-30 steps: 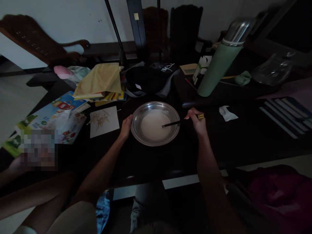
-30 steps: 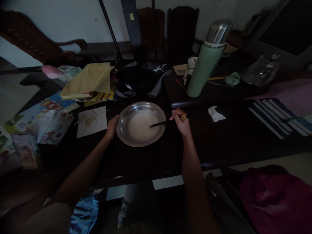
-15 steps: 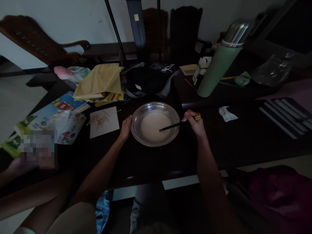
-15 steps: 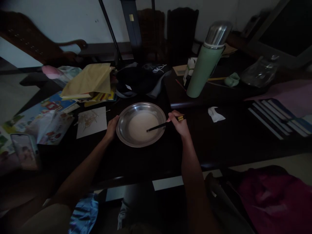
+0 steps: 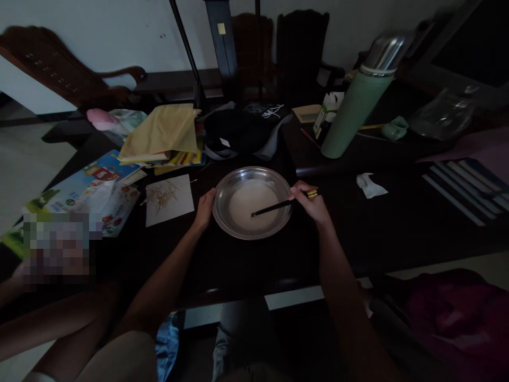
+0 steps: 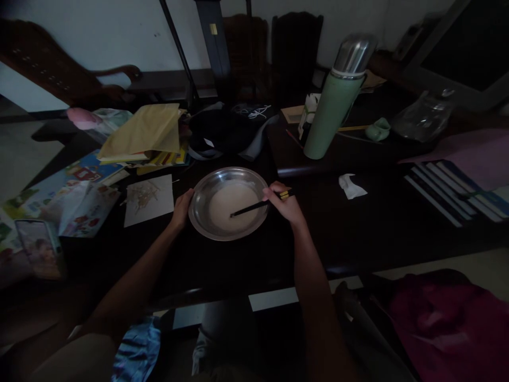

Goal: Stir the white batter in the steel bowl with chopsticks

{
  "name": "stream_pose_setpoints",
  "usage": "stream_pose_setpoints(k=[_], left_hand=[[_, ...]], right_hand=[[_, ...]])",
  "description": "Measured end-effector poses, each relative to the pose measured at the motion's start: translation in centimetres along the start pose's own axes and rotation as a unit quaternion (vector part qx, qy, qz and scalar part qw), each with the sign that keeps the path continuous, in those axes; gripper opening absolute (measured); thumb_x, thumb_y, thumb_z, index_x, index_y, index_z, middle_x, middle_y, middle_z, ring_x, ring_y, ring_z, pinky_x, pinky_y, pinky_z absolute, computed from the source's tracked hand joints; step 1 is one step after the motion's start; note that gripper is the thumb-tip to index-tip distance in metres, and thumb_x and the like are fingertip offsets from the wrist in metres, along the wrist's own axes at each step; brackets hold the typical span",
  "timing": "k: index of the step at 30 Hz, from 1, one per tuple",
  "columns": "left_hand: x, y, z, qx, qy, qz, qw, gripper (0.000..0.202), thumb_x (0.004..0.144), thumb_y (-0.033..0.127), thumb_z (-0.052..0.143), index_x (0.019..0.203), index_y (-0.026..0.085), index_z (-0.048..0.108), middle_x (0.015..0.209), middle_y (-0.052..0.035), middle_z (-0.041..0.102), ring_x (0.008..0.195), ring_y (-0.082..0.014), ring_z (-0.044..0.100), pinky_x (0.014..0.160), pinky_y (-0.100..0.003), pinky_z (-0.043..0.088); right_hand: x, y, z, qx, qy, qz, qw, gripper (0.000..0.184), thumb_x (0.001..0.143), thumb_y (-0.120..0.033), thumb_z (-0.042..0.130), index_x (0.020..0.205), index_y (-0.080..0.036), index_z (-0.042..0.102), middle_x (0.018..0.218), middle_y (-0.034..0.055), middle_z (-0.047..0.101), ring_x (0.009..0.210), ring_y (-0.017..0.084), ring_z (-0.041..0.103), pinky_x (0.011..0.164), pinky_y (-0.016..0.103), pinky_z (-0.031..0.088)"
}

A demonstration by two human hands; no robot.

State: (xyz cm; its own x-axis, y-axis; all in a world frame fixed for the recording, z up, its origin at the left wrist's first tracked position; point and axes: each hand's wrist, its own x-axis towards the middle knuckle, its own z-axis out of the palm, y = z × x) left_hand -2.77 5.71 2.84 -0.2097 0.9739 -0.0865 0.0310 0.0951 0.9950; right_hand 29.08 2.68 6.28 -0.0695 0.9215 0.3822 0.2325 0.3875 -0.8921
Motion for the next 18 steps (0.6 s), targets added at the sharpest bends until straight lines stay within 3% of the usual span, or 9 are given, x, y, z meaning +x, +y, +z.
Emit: stream_pose_setpoints(k=[2,8,14,18], left_hand=[[0.1,-0.1,0.0,0.0,0.005,0.0,1.0,0.041,0.08,0.053,0.064,0.058,0.019,0.055,0.052,0.0032,0.05,0.05,-0.011,0.042,0.049,-0.025,0.035],[0.1,-0.2,0.0,-0.006,-0.005,0.005,1.0,0.041,0.08,0.053,0.063,0.058,0.019,0.055,0.053,0.003,0.05,0.05,-0.011,0.042,0.05,-0.025,0.035],[-0.1,0.1,0.1,0.001,-0.007,0.001,1.0,0.04,0.081,0.054,0.062,0.061,0.02,0.057,0.054,0.0027,0.051,0.051,-0.0122,0.043,0.051,-0.027,0.036],[0.0,0.0,0.0,0.002,-0.01,0.0,1.0,0.042,0.08,0.056,0.063,0.06,0.02,0.056,0.053,0.0029,0.05,0.05,-0.012,0.042,0.05,-0.027,0.034]], right_hand=[[0.2,0.0,0.3,-0.017,-0.005,-0.013,1.0,0.044,0.087,-0.062,0.061,0.063,-0.025,0.067,0.067,0.0004,0.064,0.072,0.018,0.06,0.074,0.036,0.046],[-0.2,0.2,-0.8,0.004,0.091,0.02,0.996,0.049,0.09,-0.06,0.058,0.058,-0.024,0.063,0.062,-0.0005,0.058,0.066,0.017,0.056,0.072,0.035,0.045],[0.2,-0.1,0.1,-0.021,-0.004,-0.009,1.0,0.047,0.087,-0.064,0.06,0.062,-0.025,0.066,0.065,0.0002,0.063,0.07,0.018,0.059,0.073,0.036,0.045],[0.1,0.2,-0.7,-0.024,0.08,0.006,0.996,0.047,0.088,-0.062,0.059,0.061,-0.024,0.063,0.063,-0.0007,0.06,0.067,0.017,0.057,0.072,0.035,0.045]])
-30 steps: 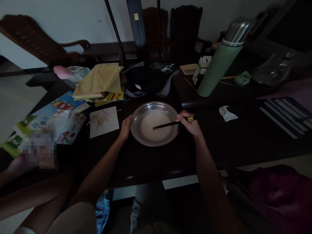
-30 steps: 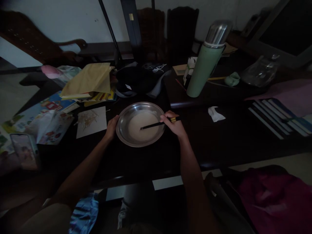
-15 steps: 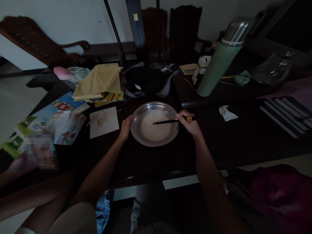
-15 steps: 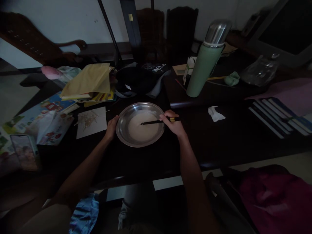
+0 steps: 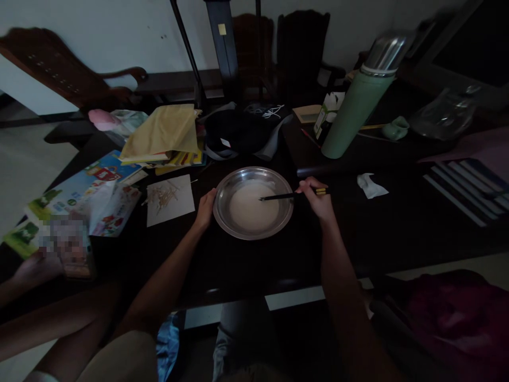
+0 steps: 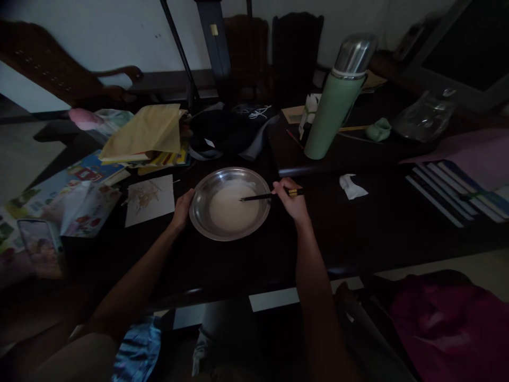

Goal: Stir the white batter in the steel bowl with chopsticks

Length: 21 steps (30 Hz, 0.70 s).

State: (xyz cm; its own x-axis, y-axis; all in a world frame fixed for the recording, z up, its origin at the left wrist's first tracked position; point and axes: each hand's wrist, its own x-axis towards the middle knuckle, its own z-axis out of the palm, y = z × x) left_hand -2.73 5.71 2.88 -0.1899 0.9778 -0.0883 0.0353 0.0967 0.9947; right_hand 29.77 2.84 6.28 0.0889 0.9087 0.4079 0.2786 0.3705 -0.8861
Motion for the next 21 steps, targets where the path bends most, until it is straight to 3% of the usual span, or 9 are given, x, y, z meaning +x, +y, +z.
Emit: stream_pose_setpoints(k=[3,8,15,19,21], left_hand=[[0.0,0.0,0.0,-0.004,-0.001,0.005,1.0,0.042,0.079,0.056,0.063,0.06,0.02,0.057,0.053,0.0028,0.05,0.051,-0.0123,0.043,0.05,-0.026,0.035],[0.0,0.1,0.1,-0.011,0.008,-0.01,1.0,0.041,0.079,0.054,0.064,0.059,0.019,0.057,0.051,0.0031,0.05,0.049,-0.0112,0.042,0.049,-0.025,0.035],[-0.1,0.0,-0.2,0.005,-0.005,0.002,1.0,0.042,0.084,0.053,0.061,0.06,0.019,0.058,0.053,0.0023,0.052,0.05,-0.0119,0.043,0.05,-0.026,0.037],[0.2,-0.2,-0.3,0.027,-0.009,0.01,1.0,0.043,0.085,0.056,0.06,0.061,0.02,0.057,0.055,0.002,0.05,0.053,-0.0128,0.043,0.052,-0.027,0.038],[0.5,-0.1,-0.4,0.053,0.007,0.031,0.998,0.045,0.085,0.058,0.059,0.063,0.02,0.056,0.058,0.002,0.05,0.056,-0.0134,0.045,0.054,-0.027,0.04]], right_hand=[[-0.2,-0.1,-0.5,0.024,0.011,0.024,0.999,0.051,0.09,-0.062,0.057,0.056,-0.024,0.06,0.06,-0.0006,0.057,0.065,0.017,0.056,0.071,0.035,0.045],[-0.2,-0.5,0.8,0.014,-0.091,-0.007,0.996,0.046,0.087,-0.063,0.06,0.064,-0.025,0.067,0.066,0.0005,0.063,0.071,0.018,0.06,0.073,0.035,0.046],[-0.2,-0.3,-0.3,0.016,0.003,0.018,1.0,0.049,0.091,-0.059,0.057,0.058,-0.024,0.062,0.062,-0.0009,0.057,0.065,0.017,0.056,0.071,0.034,0.046],[-0.1,-0.6,0.6,0.015,-0.083,-0.017,0.996,0.043,0.091,-0.057,0.059,0.062,-0.025,0.067,0.065,0.0,0.061,0.069,0.018,0.059,0.073,0.035,0.046],[0.1,-0.5,1.1,0.006,-0.097,-0.039,0.995,0.042,0.09,-0.058,0.061,0.065,-0.025,0.067,0.068,0.0006,0.065,0.071,0.018,0.061,0.073,0.035,0.045]])
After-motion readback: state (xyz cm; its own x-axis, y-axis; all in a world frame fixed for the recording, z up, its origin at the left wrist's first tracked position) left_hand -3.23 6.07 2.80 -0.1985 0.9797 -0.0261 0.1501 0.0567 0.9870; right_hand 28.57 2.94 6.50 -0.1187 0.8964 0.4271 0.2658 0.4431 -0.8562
